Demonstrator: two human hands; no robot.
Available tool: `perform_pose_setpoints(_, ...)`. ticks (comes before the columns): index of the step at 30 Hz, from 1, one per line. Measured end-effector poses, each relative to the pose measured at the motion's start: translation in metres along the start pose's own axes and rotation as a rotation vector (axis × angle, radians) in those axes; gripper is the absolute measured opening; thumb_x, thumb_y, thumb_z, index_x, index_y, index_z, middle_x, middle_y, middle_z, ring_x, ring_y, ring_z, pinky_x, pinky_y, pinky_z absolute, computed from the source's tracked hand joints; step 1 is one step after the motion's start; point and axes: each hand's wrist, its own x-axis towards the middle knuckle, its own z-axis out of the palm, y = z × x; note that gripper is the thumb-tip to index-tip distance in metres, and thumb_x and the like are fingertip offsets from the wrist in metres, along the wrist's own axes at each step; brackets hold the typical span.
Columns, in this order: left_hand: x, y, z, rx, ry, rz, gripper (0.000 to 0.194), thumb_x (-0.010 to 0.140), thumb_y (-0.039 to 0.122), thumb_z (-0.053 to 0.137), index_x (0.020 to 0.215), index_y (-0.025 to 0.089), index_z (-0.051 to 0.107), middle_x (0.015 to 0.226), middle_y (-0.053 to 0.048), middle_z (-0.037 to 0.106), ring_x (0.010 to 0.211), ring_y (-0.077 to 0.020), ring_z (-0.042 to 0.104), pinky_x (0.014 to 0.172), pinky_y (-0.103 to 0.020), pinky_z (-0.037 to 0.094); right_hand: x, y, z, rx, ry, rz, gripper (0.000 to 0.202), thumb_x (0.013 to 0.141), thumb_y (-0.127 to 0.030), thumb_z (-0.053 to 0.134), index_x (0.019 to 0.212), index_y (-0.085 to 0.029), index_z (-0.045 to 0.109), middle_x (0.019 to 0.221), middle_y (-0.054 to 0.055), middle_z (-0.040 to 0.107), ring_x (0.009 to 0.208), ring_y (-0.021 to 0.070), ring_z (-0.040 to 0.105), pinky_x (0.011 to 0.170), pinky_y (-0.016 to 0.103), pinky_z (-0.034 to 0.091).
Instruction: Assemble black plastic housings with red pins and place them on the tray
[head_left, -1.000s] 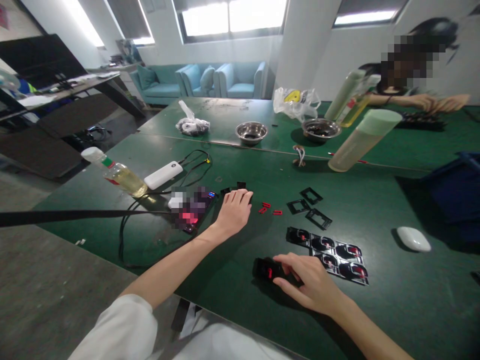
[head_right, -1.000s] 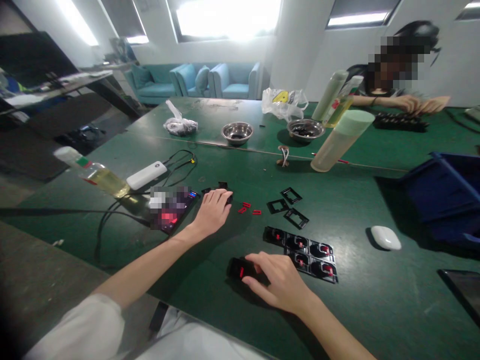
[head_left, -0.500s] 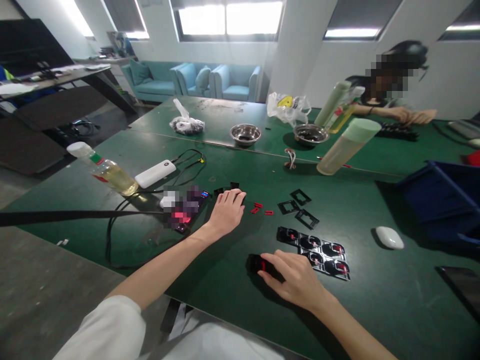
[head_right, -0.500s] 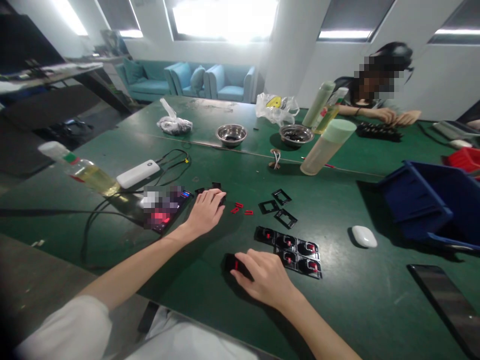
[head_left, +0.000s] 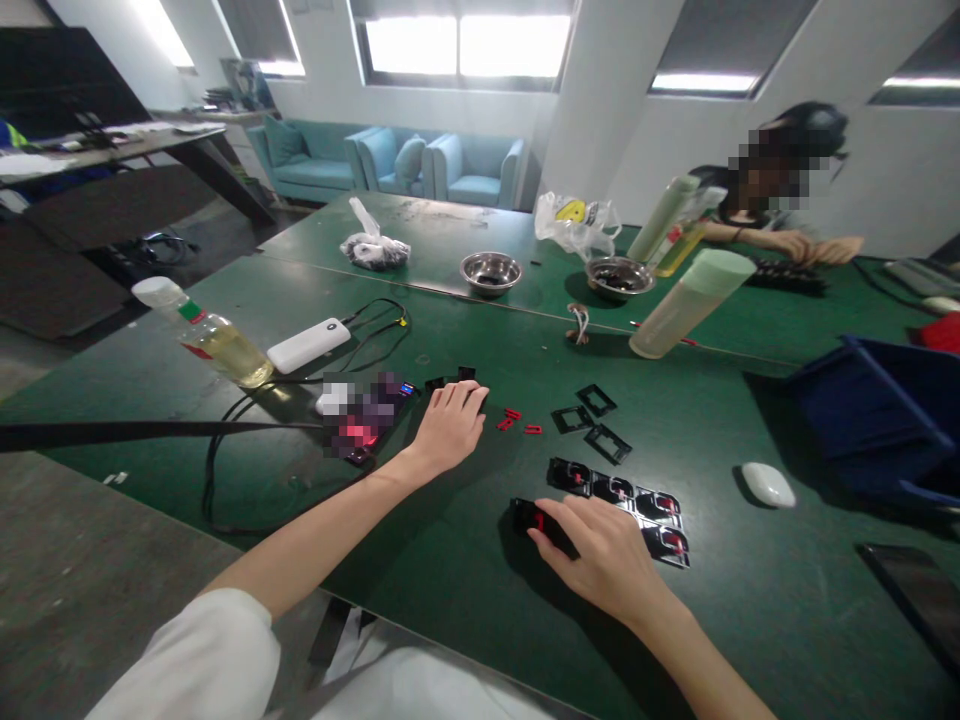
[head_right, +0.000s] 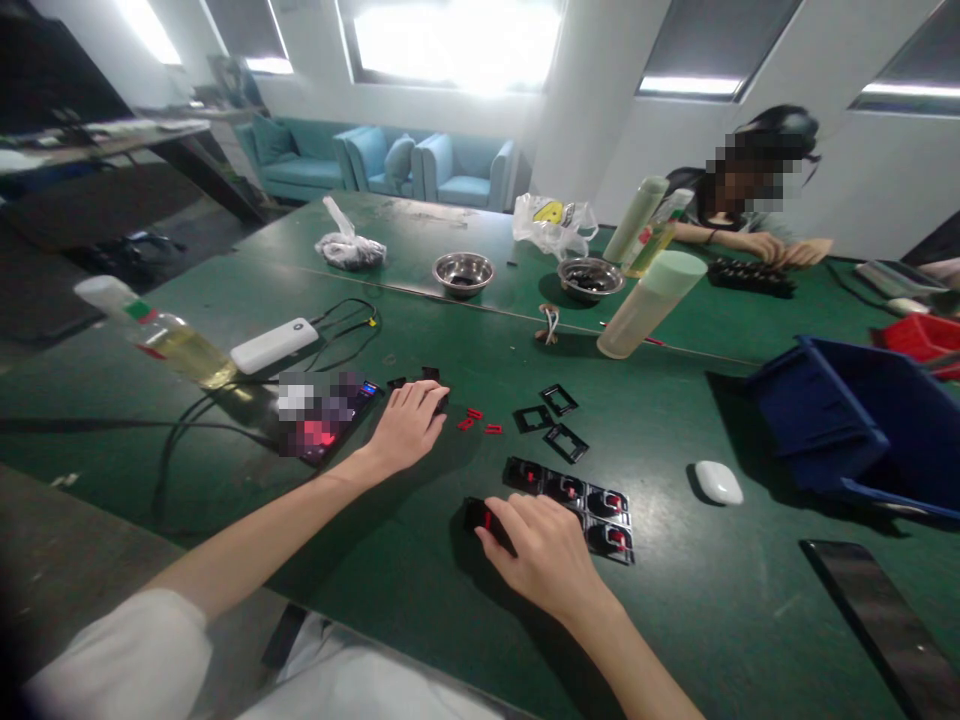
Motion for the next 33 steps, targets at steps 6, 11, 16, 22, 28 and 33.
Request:
perform_pose_setpoints(6, 0.000, -0.001, 0.000, 0.009, 0.004, 0.010, 0.036, 0.103, 0.020, 0.056, 0.139, 0.017, 0.056, 0.138, -0.015, 0.063, 0.122, -0.0302, 0.058, 0.103, -0.045, 0.048, 0.002, 0.007, -0.006, -0.024, -0.015, 0.036, 0.020, 0.106, -0.031, 0.061, 0.110, -0.014, 0.071, 0.083, 0.005, 0.073, 0.067, 0.0186, 0.061, 0.072, 0.035, 0.041)
perform_pose_setpoints(11, 0.000, -0.001, 0.000, 0.005, 0.001, 0.005, 0.037, 0.103, 0.021, 0.055, 0.139, 0.017, 0.056, 0.137, -0.015, 0.063, 0.122, -0.0301, 0.058, 0.103, -0.046, 0.048, -0.001, 0.011, -0.008, -0.033, -0.029, 0.085, 0.020, 0.105, -0.029, 0.060, 0.111, -0.014, 0.071, 0.088, 0.007, 0.077, 0.070, 0.0192, 0.066, 0.076, 0.036, 0.041)
perform_pose_setpoints(16, 0.000, -0.001, 0.000, 0.005, -0.002, 0.003, 0.036, 0.103, 0.022, 0.053, 0.139, 0.017, 0.057, 0.138, -0.015, 0.063, 0.122, -0.0302, 0.058, 0.103, -0.046, 0.048, -0.001, 0.015, -0.010, -0.044, -0.052, 0.114, 0.021, 0.105, -0.031, 0.059, 0.109, -0.014, 0.072, 0.090, 0.007, 0.079, 0.073, 0.0200, 0.068, 0.077, 0.037, 0.042)
perform_pose_setpoints(22, 0.000, 0.000, -0.003, -0.016, -0.007, -0.004, 0.036, 0.103, 0.024, 0.055, 0.138, 0.018, 0.058, 0.138, -0.015, 0.063, 0.123, -0.0309, 0.058, 0.104, -0.046, 0.047, 0.000, 0.019, -0.018, -0.061, -0.067, 0.131, 0.020, 0.103, -0.031, 0.061, 0.108, -0.015, 0.073, 0.091, 0.008, 0.081, 0.074, 0.0206, 0.070, 0.075, 0.037, 0.045)
perform_pose_setpoints(28, -0.001, -0.001, 0.000, -0.020, -0.002, -0.002, 0.037, 0.102, 0.026, 0.057, 0.138, 0.017, 0.058, 0.139, -0.015, 0.062, 0.123, -0.0315, 0.057, 0.105, -0.047, 0.046, -0.003, 0.026, -0.023, -0.078, -0.078, 0.123, 0.021, 0.102, -0.032, 0.062, 0.107, -0.015, 0.073, 0.094, 0.008, 0.082, 0.075, 0.0212, 0.072, 0.074, 0.036, 0.046)
perform_pose_setpoints(33, 0.000, -0.001, -0.002, -0.007, -0.018, -0.008, 0.036, 0.103, 0.024, 0.055, 0.138, 0.017, 0.058, 0.138, -0.015, 0.063, 0.124, -0.0310, 0.057, 0.105, -0.046, 0.045, -0.006, 0.032, -0.028, -0.105, -0.108, 0.125, 0.021, 0.101, -0.033, 0.064, 0.107, -0.016, 0.074, 0.095, 0.008, 0.082, 0.075, 0.0214, 0.073, 0.073, 0.036, 0.047)
